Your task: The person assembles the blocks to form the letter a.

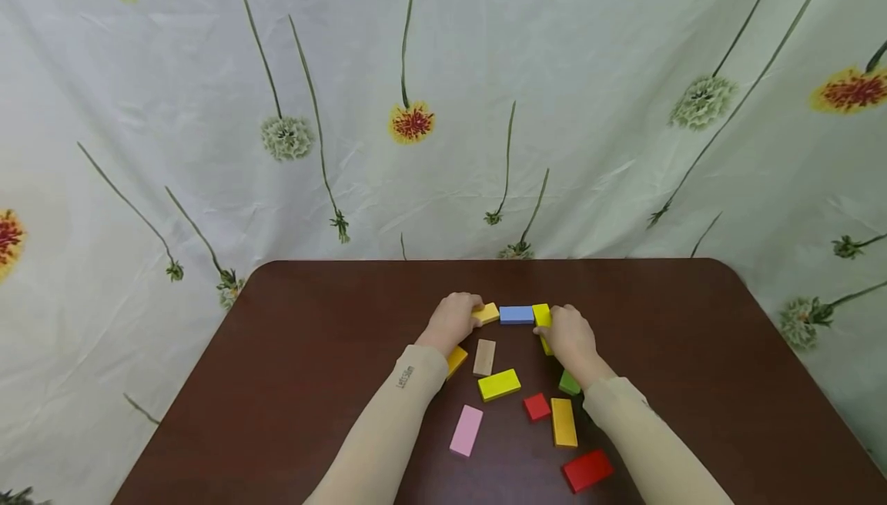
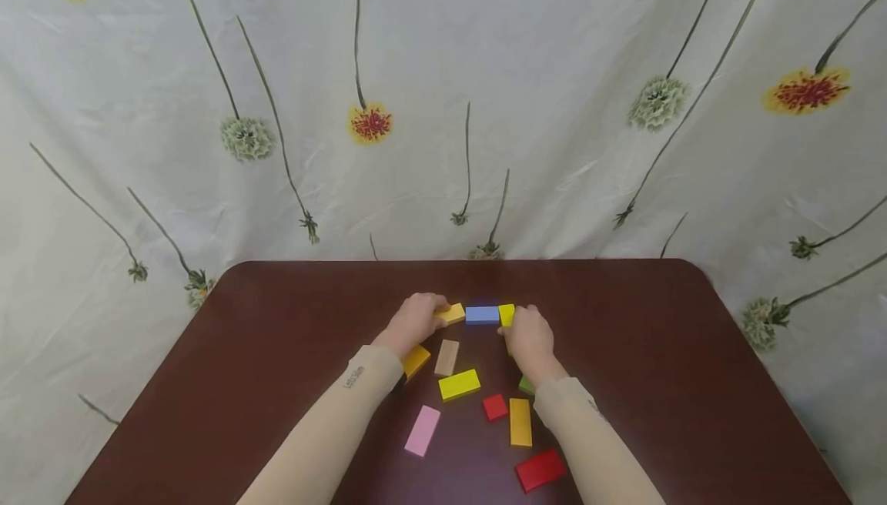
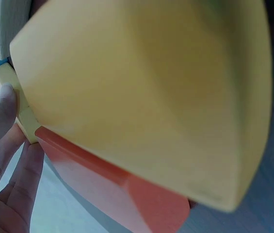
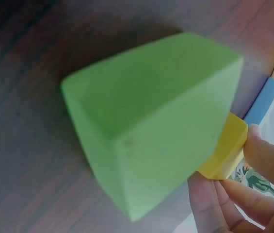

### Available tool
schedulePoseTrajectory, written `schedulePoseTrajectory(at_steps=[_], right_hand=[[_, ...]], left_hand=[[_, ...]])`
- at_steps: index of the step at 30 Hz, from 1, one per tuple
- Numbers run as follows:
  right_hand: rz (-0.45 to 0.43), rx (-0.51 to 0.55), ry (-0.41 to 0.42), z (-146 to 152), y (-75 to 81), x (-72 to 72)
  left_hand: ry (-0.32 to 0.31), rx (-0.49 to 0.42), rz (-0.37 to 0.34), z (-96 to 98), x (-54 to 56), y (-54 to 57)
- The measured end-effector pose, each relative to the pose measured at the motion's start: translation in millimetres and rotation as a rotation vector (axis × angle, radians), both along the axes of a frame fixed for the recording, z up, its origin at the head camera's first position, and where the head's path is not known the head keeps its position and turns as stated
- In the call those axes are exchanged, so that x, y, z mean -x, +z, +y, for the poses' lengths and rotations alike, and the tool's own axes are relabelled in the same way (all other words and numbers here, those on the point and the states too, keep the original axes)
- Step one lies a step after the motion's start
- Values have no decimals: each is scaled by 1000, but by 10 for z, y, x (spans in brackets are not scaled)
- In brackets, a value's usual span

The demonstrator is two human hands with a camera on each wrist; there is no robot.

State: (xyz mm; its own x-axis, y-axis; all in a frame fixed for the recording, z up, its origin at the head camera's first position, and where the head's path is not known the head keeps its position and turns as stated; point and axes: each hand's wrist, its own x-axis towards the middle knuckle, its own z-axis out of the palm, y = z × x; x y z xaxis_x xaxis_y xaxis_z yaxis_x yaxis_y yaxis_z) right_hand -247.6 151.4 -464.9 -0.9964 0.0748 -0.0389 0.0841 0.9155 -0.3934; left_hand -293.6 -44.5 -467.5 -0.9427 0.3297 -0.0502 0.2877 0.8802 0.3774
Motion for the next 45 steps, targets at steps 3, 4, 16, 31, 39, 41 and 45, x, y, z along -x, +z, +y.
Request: schedulePoseTrajectory(at_steps=[3,4,16,31,39,41,45], right_hand=[[5,0,6,4,19,-1],[2,4,7,6,25,-4],[-58,22,12,3,31,-69],[-9,60,110,120,17,-125],[-70,137,335,456,-24,-174],[-84,140,367,510,-41,-190],[-110,141,392,559,-63,-199]], left_hand=[[-2,8,16,2,15,-10],[-4,9,20,2,17,-14],[-6,21,37,-11,5,-12],[-9,22,43,-19,-8,-15],[-11,27,25,-13,-2,-51],[-9,28,24,-13,0,-57],[0,27,29,-19,-5,-51]])
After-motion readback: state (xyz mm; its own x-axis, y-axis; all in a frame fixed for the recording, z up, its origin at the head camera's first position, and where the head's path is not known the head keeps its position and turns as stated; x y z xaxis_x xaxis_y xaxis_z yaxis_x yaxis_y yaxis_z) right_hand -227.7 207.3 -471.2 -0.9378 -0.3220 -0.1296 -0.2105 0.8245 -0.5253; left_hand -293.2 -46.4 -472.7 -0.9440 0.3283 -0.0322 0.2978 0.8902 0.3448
